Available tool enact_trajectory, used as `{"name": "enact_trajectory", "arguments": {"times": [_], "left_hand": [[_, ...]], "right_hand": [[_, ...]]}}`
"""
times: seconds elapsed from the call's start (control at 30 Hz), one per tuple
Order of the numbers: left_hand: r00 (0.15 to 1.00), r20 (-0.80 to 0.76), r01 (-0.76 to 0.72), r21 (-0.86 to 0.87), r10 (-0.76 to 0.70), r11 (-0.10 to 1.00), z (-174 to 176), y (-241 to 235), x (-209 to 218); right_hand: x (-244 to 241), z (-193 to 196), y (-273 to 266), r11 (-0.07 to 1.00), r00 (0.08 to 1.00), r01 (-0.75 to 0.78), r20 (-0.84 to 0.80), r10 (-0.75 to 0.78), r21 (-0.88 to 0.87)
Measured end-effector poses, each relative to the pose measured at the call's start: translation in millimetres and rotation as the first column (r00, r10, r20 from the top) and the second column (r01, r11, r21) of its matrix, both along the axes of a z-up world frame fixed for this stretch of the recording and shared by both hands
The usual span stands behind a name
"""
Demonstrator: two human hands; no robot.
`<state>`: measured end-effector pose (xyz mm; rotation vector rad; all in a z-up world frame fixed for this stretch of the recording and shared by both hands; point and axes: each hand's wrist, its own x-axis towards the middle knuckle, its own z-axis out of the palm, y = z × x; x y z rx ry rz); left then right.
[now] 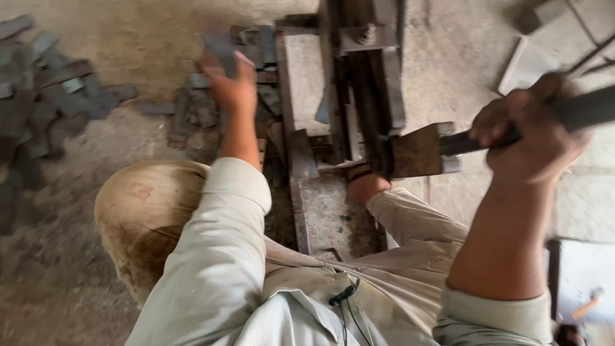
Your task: The person shears pieces of metal using a manual shearing machine, placing each strip under the blade and pulling the handle to cut them.
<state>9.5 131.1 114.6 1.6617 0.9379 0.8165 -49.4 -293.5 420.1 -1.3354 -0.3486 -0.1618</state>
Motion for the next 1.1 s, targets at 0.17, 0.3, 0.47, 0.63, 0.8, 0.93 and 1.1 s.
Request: {"name": "enact_trajectory", "arguments": {"times": [0.17,0.3,0.47,0.63,0.8,0.93,1.1], "left_hand": [[0.965,-0.109,-0.248,-0.078,0.239,0.966,-7,82,-31],[0.759,-0.62,0.227,-0.033,-0.198,0.973,-48,0,-37],[0.072,-0.782,0.598,-0.463,-0.619,0.654,-89,-110,-76],[0.003,-0.817,0.602,-0.459,-0.576,0.654,-111,-139,-96],[0.062,-0.818,0.613,-0.421,-0.572,0.668,-130,-147,-90],[0.086,-0.814,0.588,-0.424,-0.574,0.689,-133,-151,-89],[0.089,-0.833,0.58,-0.402,-0.546,0.708,-112,-142,-86]], "right_hand": [[37,-2,12,0.999,0.998,-0.032,-0.061,0.032,-0.01],[48,3,28,0.998,1.0,-0.002,-0.007,0.002,-0.064],[64,8,37,0.995,0.995,0.0,-0.096,-0.009,-0.096],[78,18,57,0.976,0.994,0.053,-0.083,-0.071,-0.21],[83,26,71,0.977,0.986,0.056,-0.144,-0.087,-0.207],[83,23,66,0.977,0.988,0.035,-0.138,-0.065,-0.209],[87,17,63,0.98,0.991,-0.009,-0.134,-0.018,-0.198]]}}
